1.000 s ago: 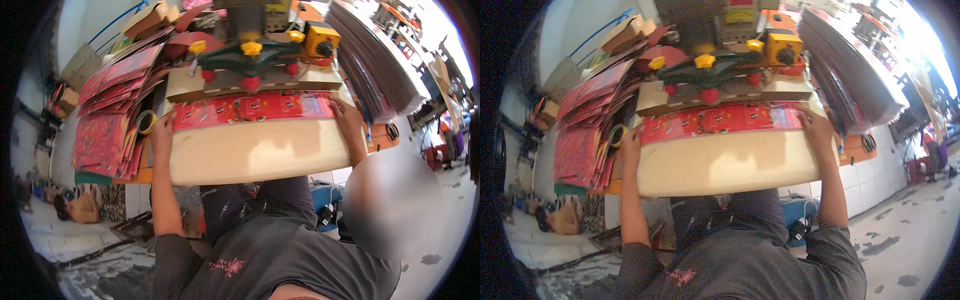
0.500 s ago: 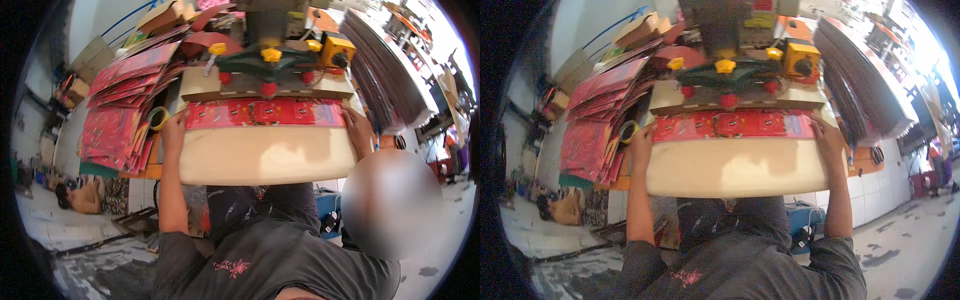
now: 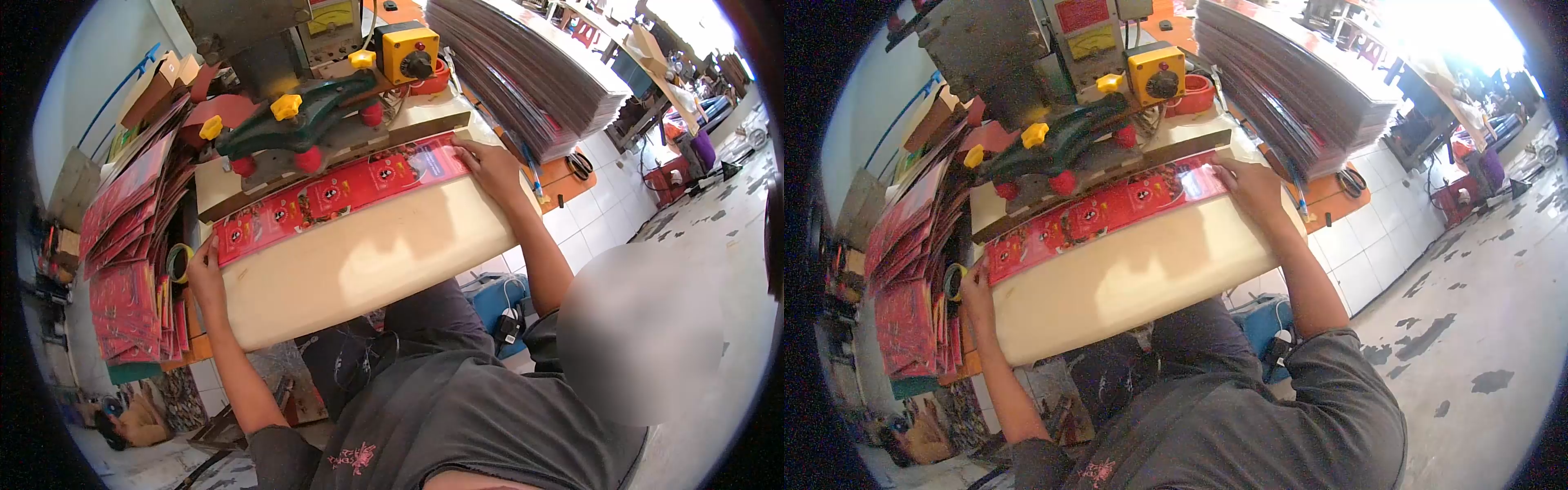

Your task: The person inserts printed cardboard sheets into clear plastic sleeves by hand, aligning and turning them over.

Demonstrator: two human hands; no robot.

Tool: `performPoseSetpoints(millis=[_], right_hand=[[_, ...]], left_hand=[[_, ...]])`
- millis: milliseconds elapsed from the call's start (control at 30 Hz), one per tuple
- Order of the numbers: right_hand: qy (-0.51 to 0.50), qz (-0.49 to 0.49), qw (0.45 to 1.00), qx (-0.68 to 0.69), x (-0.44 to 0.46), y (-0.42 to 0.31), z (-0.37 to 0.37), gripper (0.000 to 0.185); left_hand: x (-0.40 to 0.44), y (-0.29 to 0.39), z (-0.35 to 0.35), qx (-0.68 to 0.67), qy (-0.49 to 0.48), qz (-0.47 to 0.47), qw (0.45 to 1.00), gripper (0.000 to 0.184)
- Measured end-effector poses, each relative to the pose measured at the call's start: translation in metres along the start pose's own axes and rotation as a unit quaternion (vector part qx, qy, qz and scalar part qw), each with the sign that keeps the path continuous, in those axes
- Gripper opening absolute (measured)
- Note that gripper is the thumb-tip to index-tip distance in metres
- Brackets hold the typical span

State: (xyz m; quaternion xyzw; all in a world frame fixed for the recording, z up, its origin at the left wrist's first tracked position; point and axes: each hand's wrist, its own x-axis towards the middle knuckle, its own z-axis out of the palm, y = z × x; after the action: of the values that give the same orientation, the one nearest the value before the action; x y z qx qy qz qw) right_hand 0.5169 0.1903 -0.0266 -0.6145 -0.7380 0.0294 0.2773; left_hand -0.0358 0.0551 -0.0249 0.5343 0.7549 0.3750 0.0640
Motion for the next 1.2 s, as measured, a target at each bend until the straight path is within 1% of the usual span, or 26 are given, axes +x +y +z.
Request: performPoseSetpoints(millis=[133,233,300,400,433,467,567,633,667,733,767,800,867,900,933,967,1000,1033,1067,1200], right_hand=[[-0.001,0.004,1.0,-0.005,0.001,0.001,0.002,0.035],[-0.008,0.009,1.0,-0.006,0.002,0.002,0.004,0.035],[-0.008,0.01,1.0,-0.005,0.0,0.0,-0.001,0.035],[-0.019,0.029,0.999,-0.006,0.001,0.001,0.002,0.035],[-0.008,0.02,1.0,0.003,0.0,-0.002,0.0,0.035],[-0.011,0.022,1.0,0.009,0.0,-0.003,0.0,0.037],[-0.006,-0.008,0.999,0.042,0.0,0.0,0.003,0.038],[0.006,-0.021,0.999,0.039,-0.002,0.001,0.001,0.036],[0.005,-0.027,0.999,0.042,-0.003,-0.001,-0.003,0.036],[-0.002,-0.047,0.999,-0.014,-0.008,-0.007,-0.012,0.03],[0.002,-0.021,1.0,0.009,-0.012,-0.011,-0.013,0.026],[0.001,-0.023,1.0,0.011,-0.016,-0.012,-0.01,0.026],[0.098,-0.104,0.99,-0.013,-0.024,-0.012,-0.008,0.023],[0.099,-0.092,0.991,0.012,-0.029,-0.02,-0.012,0.02],[0.098,-0.09,0.991,0.009,-0.035,-0.025,-0.012,0.02],[0.096,-0.121,0.988,0.016,-0.041,-0.029,-0.012,0.02],[0.095,-0.15,0.984,0.022,-0.047,-0.03,-0.014,0.021],[0.062,-0.155,0.985,0.04,-0.051,-0.033,-0.015,0.023],[0.071,-0.145,0.985,0.054,-0.058,-0.042,-0.015,0.026],[0.073,-0.106,0.991,0.026,-0.071,-0.042,-0.006,0.029]], left_hand=[[0.001,-0.001,-0.002,0.001,-0.003,-0.007,1.0,0.04],[0.001,0.003,-0.002,0.023,-0.012,-0.033,0.999,0.04],[0.0,0.001,0.001,-0.021,0.014,0.006,1.0,0.041],[0.0,-0.002,-0.002,0.018,0.011,0.017,1.0,0.04],[0.004,-0.011,0.002,0.012,0.026,0.05,0.998,0.038],[0.006,-0.023,0.0,0.022,0.035,0.042,0.998,0.038],[-0.005,-0.002,-0.002,0.011,0.032,0.016,0.999,0.036],[-0.01,-0.002,-0.001,-0.037,0.047,0.054,0.997,0.034],[-0.014,-0.003,-0.003,-0.035,0.053,0.05,0.997,0.034],[-0.018,0.002,-0.009,0.06,0.051,0.082,0.994,0.03],[-0.024,0.008,-0.012,0.076,0.034,0.045,0.996,0.026],[-0.031,0.012,-0.013,0.079,0.036,0.043,0.995,0.026],[-0.043,0.015,-0.011,0.16,0.059,0.13,0.977,0.028],[-0.052,0.019,-0.01,0.159,0.056,0.13,0.977,0.028],[-0.06,0.023,-0.01,0.145,0.028,0.137,0.979,0.031],[-0.067,0.026,-0.009,0.131,0.0,0.145,0.981,0.034],[-0.073,0.026,-0.008,0.125,-0.005,0.15,0.981,0.034],[-0.079,0.025,-0.007,0.135,-0.007,0.147,0.98,0.037],[-0.083,0.026,-0.006,0.146,-0.007,0.143,0.979,0.039],[-0.093,0.03,-0.005,0.127,-0.002,0.135,0.983,0.04]])
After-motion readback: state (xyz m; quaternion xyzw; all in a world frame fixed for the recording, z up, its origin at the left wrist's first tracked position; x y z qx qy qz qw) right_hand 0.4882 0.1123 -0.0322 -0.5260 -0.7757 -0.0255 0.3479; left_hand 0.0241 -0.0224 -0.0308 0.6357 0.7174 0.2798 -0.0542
